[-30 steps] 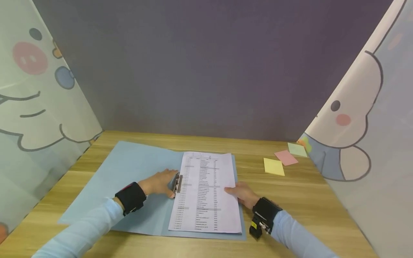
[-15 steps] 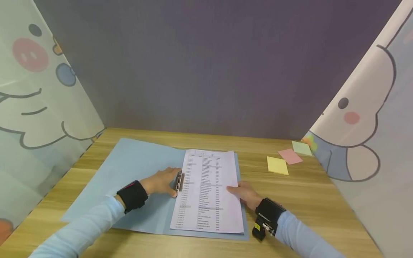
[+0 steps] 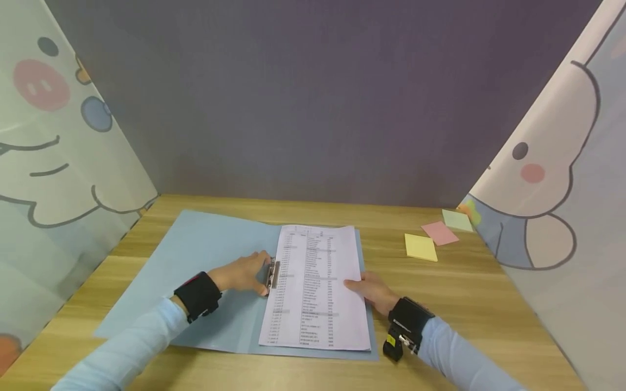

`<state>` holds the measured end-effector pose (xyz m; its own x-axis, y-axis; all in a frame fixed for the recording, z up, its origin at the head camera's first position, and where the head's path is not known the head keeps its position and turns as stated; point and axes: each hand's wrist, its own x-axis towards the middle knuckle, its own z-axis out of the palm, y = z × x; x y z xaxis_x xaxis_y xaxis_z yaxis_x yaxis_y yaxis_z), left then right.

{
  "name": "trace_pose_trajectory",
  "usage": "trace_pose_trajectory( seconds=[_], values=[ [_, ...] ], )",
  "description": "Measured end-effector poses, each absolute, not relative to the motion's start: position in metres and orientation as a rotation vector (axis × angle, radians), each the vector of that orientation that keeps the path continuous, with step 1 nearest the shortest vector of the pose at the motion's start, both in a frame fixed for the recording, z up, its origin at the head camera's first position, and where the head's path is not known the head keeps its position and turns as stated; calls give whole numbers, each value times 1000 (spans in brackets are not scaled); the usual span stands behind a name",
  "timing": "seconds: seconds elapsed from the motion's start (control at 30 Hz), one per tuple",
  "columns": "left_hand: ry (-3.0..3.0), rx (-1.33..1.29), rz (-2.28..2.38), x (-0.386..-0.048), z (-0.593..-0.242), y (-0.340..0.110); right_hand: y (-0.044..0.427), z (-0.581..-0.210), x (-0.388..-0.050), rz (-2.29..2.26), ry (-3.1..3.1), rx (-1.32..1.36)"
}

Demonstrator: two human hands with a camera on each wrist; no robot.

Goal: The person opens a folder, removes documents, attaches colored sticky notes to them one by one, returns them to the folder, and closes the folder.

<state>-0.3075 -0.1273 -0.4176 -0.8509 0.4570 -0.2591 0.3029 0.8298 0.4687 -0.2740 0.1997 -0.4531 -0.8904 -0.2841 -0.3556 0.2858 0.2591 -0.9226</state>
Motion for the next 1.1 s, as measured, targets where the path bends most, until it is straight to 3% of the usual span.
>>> trace_pose_trajectory(
  seconds=[0.27,1.1],
  values=[
    [2590,497,654,-310,-409,-130,201,-454,-273,-1681,2070,-22],
    [2731,677,689,-308,-389,-141,202,-451,-272,-1660,2081,-17]
  ],
)
